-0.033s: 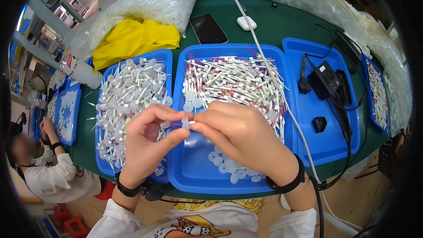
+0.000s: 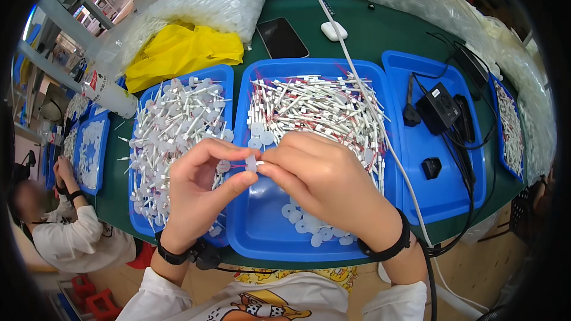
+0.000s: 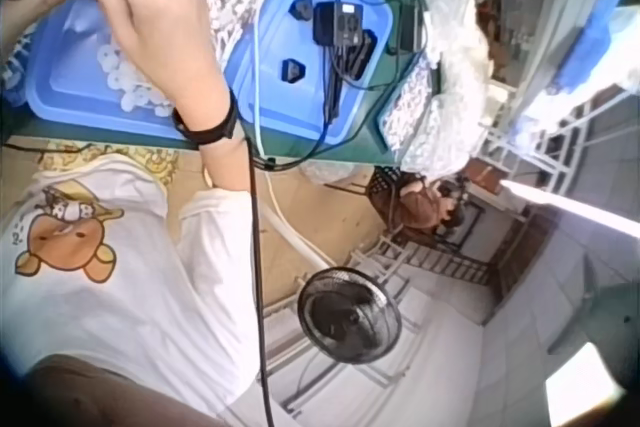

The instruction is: The person repeatedly picks up small white plastic components from blue trays and presses them together by hand. They place the assembled units into a separate tray and continue the process with new parts.

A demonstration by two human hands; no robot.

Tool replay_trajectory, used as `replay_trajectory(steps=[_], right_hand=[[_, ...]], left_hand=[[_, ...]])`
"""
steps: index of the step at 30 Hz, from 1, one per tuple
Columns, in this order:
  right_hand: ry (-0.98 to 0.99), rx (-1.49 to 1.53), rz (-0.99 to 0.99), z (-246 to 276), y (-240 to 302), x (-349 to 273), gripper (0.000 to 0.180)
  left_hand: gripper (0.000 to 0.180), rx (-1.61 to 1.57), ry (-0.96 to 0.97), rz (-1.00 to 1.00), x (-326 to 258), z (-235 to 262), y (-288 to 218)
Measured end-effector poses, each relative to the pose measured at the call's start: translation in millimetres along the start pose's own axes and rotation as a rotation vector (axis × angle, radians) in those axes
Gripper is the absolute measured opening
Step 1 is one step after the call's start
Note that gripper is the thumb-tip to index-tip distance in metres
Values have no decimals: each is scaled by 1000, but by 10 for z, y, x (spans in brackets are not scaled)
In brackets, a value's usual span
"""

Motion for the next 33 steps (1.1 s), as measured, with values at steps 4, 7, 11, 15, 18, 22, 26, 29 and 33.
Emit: replay_trajectory(steps=[4, 7, 11, 15, 18, 22, 26, 29, 33], right_hand=[[-213, -165, 57, -65, 78, 73, 20], [-252, -218, 18, -6, 35, 56, 23], [-255, -252, 10, 32, -4, 61, 20], [-231, -297, -13, 27, -62, 28, 13], [-145, -353, -58, 16, -107, -24, 10], [124, -478, -128, 13, -167, -141, 10], [147, -507, -136, 4, -184, -163, 11], [116, -550, -115, 5, -207, -181, 12], [113, -595, -87, 18, -210, -180, 13]], left_hand=[[31, -33, -188, -100, 43, 79, 6], [32, 10, -431, -150, 79, 188, -21], [31, 251, -761, -274, 121, 328, -53], [28, 592, -714, -396, 107, 307, -54], [24, 541, -315, -286, 90, 160, -74], [30, 581, 338, -90, 53, 0, 48], [35, 796, 540, -246, -29, -76, 203], [36, 864, 510, -303, -45, -131, 230], [33, 908, 534, -313, -45, -149, 243]])
Point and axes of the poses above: each hand's wrist, its own x-axis towards the middle knuckle, its own z-axis out of the back of the hand, y = z × x, the point moved 1 cm from there along x, towards the middle knuckle, and after that the axes turned 1 degree about z, right-handed, at the moved point
